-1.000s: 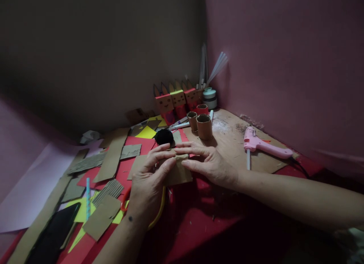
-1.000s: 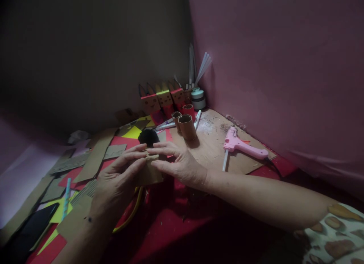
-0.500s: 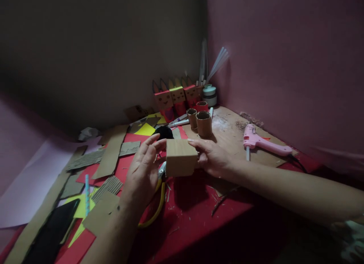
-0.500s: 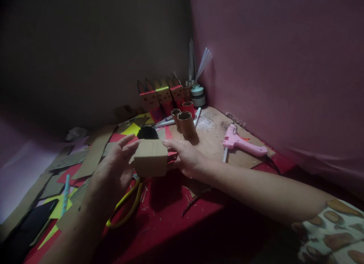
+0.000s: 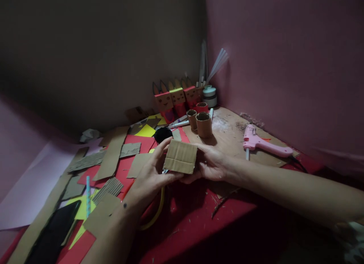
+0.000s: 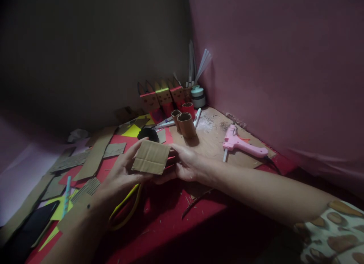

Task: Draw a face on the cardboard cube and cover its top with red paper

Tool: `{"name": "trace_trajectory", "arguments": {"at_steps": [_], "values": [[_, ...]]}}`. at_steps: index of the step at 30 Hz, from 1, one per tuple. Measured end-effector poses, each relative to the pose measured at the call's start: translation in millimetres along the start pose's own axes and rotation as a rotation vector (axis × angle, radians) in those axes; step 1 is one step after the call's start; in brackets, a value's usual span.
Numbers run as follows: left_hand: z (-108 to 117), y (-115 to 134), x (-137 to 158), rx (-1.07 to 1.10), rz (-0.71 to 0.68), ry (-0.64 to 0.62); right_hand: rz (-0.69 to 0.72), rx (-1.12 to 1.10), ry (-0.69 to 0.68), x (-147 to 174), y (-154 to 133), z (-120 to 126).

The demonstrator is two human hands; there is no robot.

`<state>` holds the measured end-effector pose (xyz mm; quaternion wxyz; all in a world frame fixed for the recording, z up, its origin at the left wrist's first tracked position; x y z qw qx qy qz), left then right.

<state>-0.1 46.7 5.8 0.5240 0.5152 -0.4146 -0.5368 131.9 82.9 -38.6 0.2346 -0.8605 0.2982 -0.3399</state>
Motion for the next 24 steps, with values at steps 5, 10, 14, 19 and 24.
{"name": "trace_trajectory", "arguments": {"at_steps": [5,10,14,19,24], "values": [[1.7,-4.1,0.0,0.005,0.024,-0.002,0.009,0.036,-0.008,2.4,-0.9,-2.6],[3.6,-8.4,-2.6,-0.048,0.042,0.036,-0.080,0.131,-0.023,-0.1,6.3,0.7],[3.4,-7.7,-3.4,-0.115,0.060,0.040,-0.076,0.171,-0.067,-2.6,8.8,2.9],[1.0,-7.8,-1.1,-0.086,0.078,0.018,-0.068,0.188,-0.058,-3.3,8.6,3.5],[1.6,-9.1,1.3,-0.099,0.111,0.037,-0.123,0.184,-0.105,-4.3,10.1,3.2]]}}
Point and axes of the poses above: each hand's wrist, its own x-axis away from the middle knuckle, its own z-axis out of the back of the hand, y = z × x, the point moved 6 cm from there along -x, towards the middle knuckle, and after that the axes turned 11 degrees about y, right-handed, at the moved point
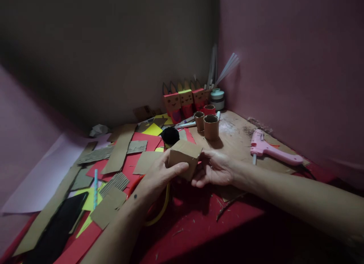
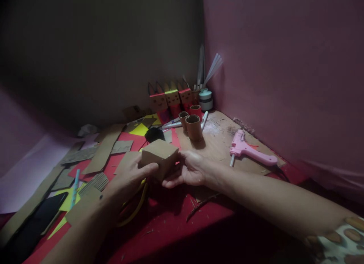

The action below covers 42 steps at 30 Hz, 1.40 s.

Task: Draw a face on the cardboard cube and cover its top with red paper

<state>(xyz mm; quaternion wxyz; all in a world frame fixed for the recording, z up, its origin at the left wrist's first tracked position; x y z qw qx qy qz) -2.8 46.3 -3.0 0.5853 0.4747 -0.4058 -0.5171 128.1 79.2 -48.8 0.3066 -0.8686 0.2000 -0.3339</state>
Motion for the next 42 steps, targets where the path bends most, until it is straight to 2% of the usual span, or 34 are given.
{"name": "trace_trajectory", "arguments": {"at_steps": [9,15,19,24,27,30,34,38,42], "values": [[-0.6,-2.7,1.1,0.021,0.067,0.013,-0.130,0.019,-0.052,0.3,6.9,2.0],[-1.6,-3.5,2.7,0.056,0.086,0.002,-0.124,0.029,-0.079,0.4,8.6,3.2],[-2.8,-5.7,1.5,0.104,0.072,-0.052,-0.034,-0.011,-0.081,4.1,4.2,-1.5],[-1.6,-5.3,-3.5,0.126,0.043,-0.085,0.048,-0.183,-0.094,10.2,-4.5,-9.3],[-2.7,-4.4,-3.9,0.140,0.037,-0.102,0.089,-0.243,-0.050,9.4,-7.8,-6.8],[-6.8,-3.1,-1.8,0.198,0.026,-0.174,0.212,-0.229,0.034,7.3,-12.2,0.7],[-9.4,-3.7,-2.2,0.276,0.014,-0.241,0.455,-0.093,0.139,10.2,-20.4,7.4],[-1.7,-5.0,-8.0,0.203,-0.070,-0.084,0.579,0.055,0.188,15.0,-22.8,4.7],[0.8,-3.4,-7.8,-0.053,-0.230,0.094,0.619,0.058,0.255,15.6,-21.2,6.1]]}}
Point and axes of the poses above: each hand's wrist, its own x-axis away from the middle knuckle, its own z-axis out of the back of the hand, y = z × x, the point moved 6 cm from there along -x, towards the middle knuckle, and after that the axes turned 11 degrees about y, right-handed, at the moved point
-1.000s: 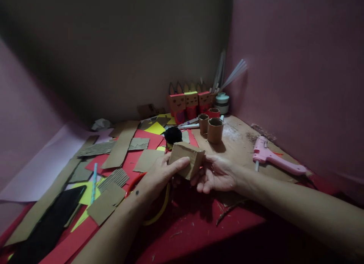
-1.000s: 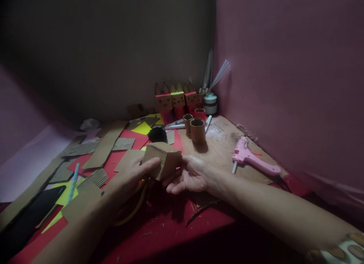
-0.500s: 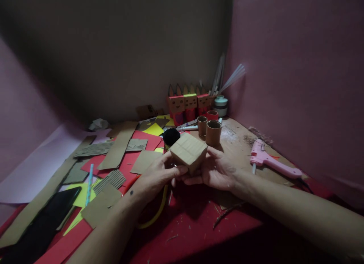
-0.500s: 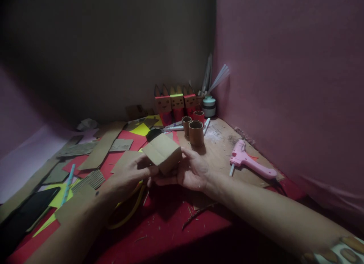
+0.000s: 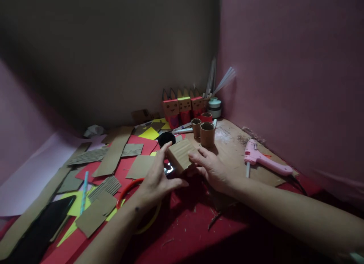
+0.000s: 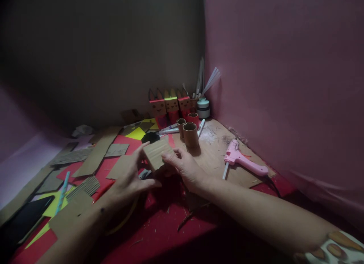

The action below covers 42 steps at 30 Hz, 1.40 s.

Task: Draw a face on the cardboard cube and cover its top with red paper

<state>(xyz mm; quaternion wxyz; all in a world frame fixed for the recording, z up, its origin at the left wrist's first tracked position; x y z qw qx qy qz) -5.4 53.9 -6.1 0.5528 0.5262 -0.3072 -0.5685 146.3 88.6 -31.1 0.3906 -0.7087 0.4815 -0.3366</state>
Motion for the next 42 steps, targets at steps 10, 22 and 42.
{"name": "trace_trajectory", "arguments": {"at_steps": [10,22,42], "values": [[10.6,8.6,-3.7,0.345,0.157,-0.120,0.032,-0.136,-0.052,-0.1,-13.0,-2.8],[9.4,-4.5,-0.3,0.408,0.194,-0.319,-0.049,-0.094,-0.270,3.9,0.3,-11.9],[17.8,7.9,0.8,0.350,0.201,-0.035,-0.039,-0.176,-0.167,3.8,-3.5,-13.3]]}}
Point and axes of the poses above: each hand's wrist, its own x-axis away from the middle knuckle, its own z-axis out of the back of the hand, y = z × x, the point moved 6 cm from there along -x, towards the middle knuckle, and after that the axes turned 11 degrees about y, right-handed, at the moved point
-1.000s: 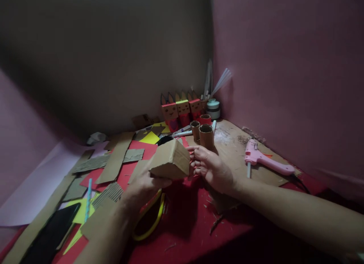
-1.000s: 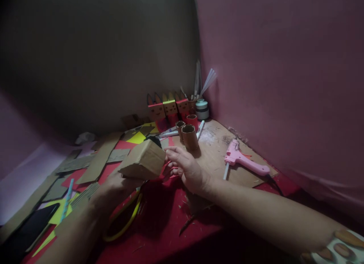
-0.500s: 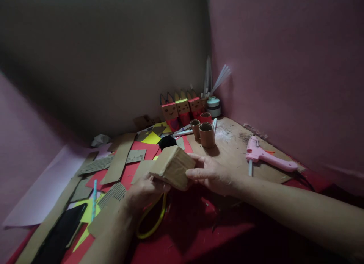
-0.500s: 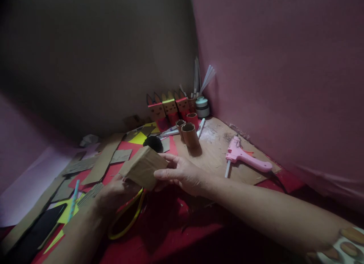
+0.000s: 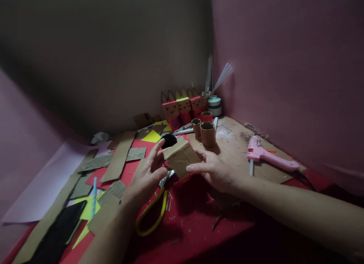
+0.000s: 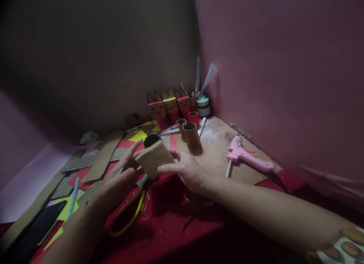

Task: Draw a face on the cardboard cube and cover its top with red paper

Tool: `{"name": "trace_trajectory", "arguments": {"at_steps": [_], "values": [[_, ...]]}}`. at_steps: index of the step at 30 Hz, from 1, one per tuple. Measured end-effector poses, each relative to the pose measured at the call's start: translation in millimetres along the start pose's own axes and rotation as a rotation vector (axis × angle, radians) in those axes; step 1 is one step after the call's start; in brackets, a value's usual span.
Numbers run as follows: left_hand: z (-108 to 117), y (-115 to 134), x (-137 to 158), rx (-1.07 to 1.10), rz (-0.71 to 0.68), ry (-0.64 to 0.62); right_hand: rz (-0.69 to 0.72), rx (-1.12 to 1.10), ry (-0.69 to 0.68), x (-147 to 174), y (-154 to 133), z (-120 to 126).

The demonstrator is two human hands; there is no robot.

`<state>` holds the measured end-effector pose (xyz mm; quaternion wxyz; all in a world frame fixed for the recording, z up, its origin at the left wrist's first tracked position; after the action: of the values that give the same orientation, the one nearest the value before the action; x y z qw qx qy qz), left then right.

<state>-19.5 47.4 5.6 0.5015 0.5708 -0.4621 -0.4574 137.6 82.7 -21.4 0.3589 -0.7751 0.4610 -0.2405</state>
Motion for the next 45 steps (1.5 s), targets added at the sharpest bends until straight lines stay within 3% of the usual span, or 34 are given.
{"name": "trace_trajectory", "arguments": {"at_steps": [5,8,12,16,18,23,33,45], "values": [[0.8,-4.6,-1.4,-0.178,-0.099,0.092,0.005,0.205,0.087,2.6,6.8,7.1],[-0.8,0.9,1.7,-0.311,-0.175,0.110,0.042,0.363,0.072,4.1,1.5,6.6],[-4.7,10.5,5.6,-0.377,-0.314,0.066,0.229,0.407,0.034,6.3,-15.2,5.0],[-9.8,10.5,7.4,-0.384,-0.352,-0.011,0.389,0.366,-0.014,10.9,-22.1,3.8],[-9.9,10.7,8.3,-0.384,-0.365,0.008,0.424,0.355,0.007,12.2,-22.6,5.0],[-2.4,5.0,7.8,-0.262,-0.265,0.153,0.406,0.341,0.117,11.1,-22.3,10.0],[-5.1,-3.8,8.4,0.019,-0.170,0.213,0.356,0.250,0.163,8.6,-16.2,11.8],[-5.9,-7.1,7.3,0.036,-0.121,0.202,0.367,0.263,0.165,7.6,-16.8,10.9]]}}
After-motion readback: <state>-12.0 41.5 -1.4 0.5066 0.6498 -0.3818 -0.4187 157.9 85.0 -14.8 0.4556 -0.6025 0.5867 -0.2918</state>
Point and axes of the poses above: each hand's wrist, its own x-axis away from the middle knuckle, its own z-axis out of the back of the hand, y = z × x, the point moved 6 cm from there along -x, towards the middle knuckle, and after that the axes turned 11 degrees about y, right-handed, at the moved point
